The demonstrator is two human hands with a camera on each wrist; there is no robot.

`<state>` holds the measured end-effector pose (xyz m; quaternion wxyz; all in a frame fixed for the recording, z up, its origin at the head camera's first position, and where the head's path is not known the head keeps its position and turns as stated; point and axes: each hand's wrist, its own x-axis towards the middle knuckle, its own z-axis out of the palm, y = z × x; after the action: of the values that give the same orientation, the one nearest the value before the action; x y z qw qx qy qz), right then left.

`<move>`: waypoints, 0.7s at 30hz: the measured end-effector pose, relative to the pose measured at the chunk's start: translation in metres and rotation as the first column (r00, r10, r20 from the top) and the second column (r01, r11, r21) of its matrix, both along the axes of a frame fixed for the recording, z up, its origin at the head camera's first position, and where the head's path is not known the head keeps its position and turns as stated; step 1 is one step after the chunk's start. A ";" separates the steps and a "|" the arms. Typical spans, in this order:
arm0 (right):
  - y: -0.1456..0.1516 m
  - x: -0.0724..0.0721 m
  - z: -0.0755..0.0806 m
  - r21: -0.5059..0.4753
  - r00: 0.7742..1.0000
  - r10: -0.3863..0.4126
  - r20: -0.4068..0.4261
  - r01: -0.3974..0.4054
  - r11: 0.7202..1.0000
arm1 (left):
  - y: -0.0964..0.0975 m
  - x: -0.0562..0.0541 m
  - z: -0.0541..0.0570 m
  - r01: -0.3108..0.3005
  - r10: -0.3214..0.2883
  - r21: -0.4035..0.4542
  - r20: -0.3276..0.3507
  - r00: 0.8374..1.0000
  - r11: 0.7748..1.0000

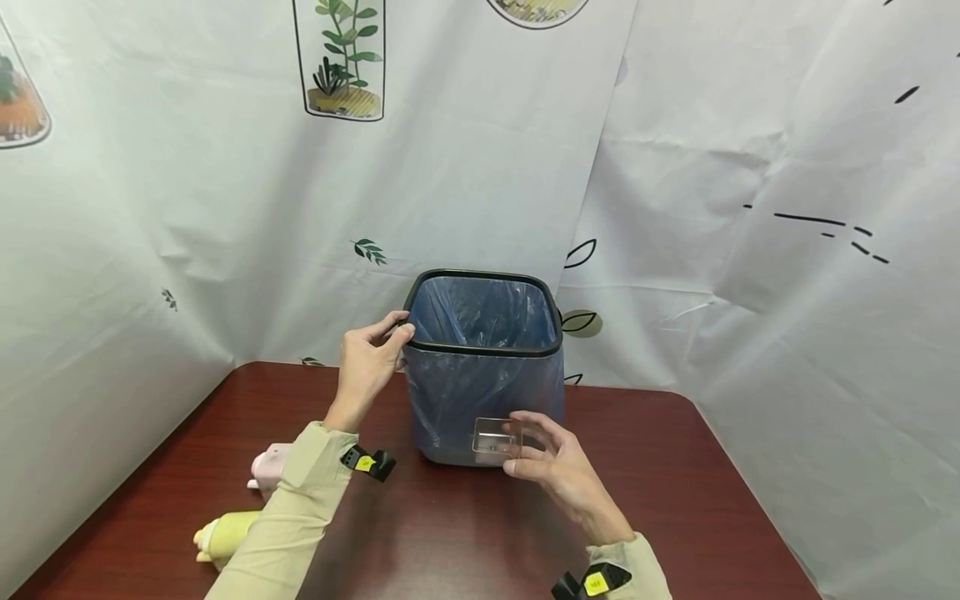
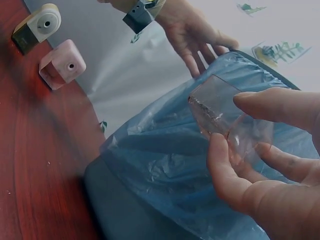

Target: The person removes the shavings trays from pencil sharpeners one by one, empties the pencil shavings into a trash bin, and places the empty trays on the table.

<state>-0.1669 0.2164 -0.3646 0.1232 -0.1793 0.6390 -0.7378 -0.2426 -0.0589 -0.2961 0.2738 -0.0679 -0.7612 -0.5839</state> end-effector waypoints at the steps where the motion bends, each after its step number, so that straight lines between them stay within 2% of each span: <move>1: 0.000 0.000 0.000 -0.001 1.000 0.001 0.001 -0.001 1.000 | 0.000 0.000 0.000 -0.001 0.001 0.001 -0.003 1.000 1.000; 14: 0.001 -0.001 -0.008 0.013 1.000 -0.007 0.018 0.006 1.000 | 0.000 0.001 0.000 -0.002 0.002 -0.004 0.008 1.000 1.000; 21: 0.002 -0.002 -0.015 0.010 0.999 0.036 -0.024 -0.036 0.999 | 0.000 0.001 0.001 -0.009 0.009 -0.014 0.000 1.000 1.000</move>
<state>-0.1686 0.2183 -0.3799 0.1298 -0.1992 0.6407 -0.7300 -0.2420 -0.0586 -0.2951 0.2758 -0.0664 -0.7657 -0.5773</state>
